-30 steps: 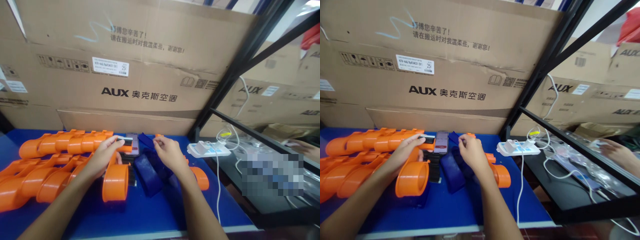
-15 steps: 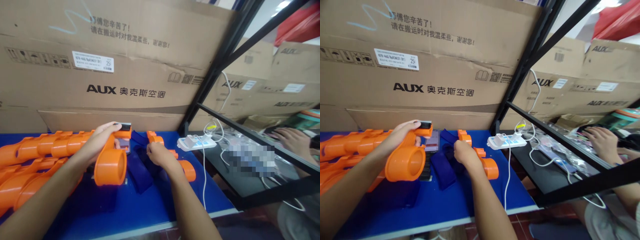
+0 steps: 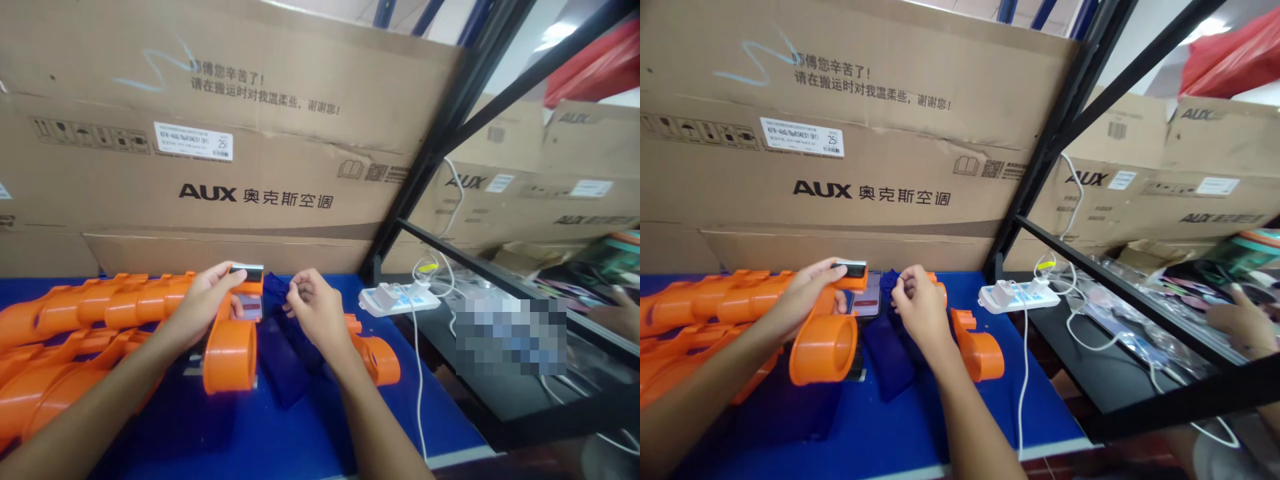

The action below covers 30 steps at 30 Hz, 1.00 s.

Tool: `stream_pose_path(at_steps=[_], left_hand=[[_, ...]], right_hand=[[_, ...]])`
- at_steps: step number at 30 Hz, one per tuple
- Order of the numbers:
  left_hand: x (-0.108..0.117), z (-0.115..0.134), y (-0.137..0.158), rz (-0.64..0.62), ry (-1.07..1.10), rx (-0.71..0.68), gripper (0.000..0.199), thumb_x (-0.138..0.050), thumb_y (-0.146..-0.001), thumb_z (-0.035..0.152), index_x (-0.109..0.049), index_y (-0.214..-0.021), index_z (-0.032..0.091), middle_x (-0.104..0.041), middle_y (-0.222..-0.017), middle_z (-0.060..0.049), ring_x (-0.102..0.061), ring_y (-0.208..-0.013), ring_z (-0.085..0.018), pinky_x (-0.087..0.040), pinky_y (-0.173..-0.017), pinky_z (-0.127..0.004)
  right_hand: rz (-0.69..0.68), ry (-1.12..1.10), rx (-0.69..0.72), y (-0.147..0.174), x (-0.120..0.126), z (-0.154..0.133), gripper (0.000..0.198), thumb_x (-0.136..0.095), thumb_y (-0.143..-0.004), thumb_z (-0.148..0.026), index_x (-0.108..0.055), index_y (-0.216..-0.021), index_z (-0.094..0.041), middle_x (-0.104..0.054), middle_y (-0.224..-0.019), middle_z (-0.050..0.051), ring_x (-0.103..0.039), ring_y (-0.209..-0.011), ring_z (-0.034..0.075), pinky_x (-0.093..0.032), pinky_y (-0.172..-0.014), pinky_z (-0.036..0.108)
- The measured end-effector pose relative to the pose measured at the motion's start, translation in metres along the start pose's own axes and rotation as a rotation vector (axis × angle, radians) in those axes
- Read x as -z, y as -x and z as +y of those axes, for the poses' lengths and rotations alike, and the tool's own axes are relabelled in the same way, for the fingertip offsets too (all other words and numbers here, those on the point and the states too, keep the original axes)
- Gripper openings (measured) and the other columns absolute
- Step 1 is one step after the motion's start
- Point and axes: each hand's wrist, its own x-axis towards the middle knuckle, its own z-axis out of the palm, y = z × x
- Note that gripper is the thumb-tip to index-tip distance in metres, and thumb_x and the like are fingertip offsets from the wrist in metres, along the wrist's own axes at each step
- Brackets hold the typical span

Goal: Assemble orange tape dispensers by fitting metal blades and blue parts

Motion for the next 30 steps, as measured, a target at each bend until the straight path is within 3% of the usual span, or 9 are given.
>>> stream_pose_path(at_steps=[3, 7, 16, 24, 30], left_hand=[[0.007, -0.011, 0.005, 0.038, 0.026, 0.043, 0.03, -0.069, -0.085, 0.046, -0.063, -0.097, 0.018, -0.068, -0.064, -0.002, -0.062, -0.046, -0.015, -0.048, -0.045, -0.023], [0.013, -0.019, 0.009, 0.067, 0.04, 0.031, 0.03, -0.07, -0.085, 0.044, -0.064, -0.097, 0.018, -0.068, -0.061, -0.003, -0.063, -0.048, -0.016, -0.049, -0.045, -0.023], [0.013, -0.023, 0.013, 0.067, 0.031, 0.01, 0.031, -0.071, -0.084, 0.045, -0.063, -0.098, 0.017, -0.07, -0.067, -0.002, -0.064, -0.05, -0.015, -0.049, -0.046, -0.022], [0.008, -0.019, 0.016, 0.069, 0.048, 0.006, 0.034, -0.072, -0.084, 0.048, -0.063, -0.098, 0.018, -0.062, -0.05, 0.003, -0.055, -0.041, -0.012, -0.044, -0.045, -0.019], [0.01, -0.022, 0.016, -0.009, 0.037, 0.006, 0.035, -0.074, -0.085, 0.045, -0.062, -0.105, 0.018, -0.064, -0.055, 0.003, -0.056, -0.043, -0.011, -0.047, -0.047, -0.02]], right_hand=[[0.025, -0.271, 0.02, 0.004, -0.013, -0.003, 0.019, -0.067, -0.089, -0.036, -0.056, -0.096, -0.024, -0.062, -0.074, -0.002, -0.066, -0.056, 0.015, -0.056, -0.046, 0.025], [0.078, -0.427, 0.03, 0.009, -0.025, -0.009, 0.026, -0.071, -0.089, -0.039, -0.056, -0.104, -0.024, -0.062, -0.074, -0.003, -0.066, -0.054, 0.014, -0.054, -0.043, 0.024], [0.262, -0.143, 0.253, 0.028, -0.049, -0.01, 0.015, -0.068, -0.093, -0.027, -0.064, -0.106, -0.023, -0.07, -0.083, 0.003, -0.071, -0.068, 0.017, -0.061, -0.063, 0.03], [0.158, -0.259, 0.295, 0.031, -0.055, -0.009, 0.025, -0.071, -0.091, -0.024, -0.064, -0.115, -0.024, -0.072, -0.093, 0.004, -0.073, -0.076, 0.019, -0.063, -0.069, 0.032], [0.17, -0.182, 0.355, 0.029, -0.053, -0.008, 0.017, -0.07, -0.091, -0.021, -0.068, -0.107, -0.024, -0.07, -0.1, 0.006, -0.071, -0.085, 0.02, -0.062, -0.077, 0.036]])
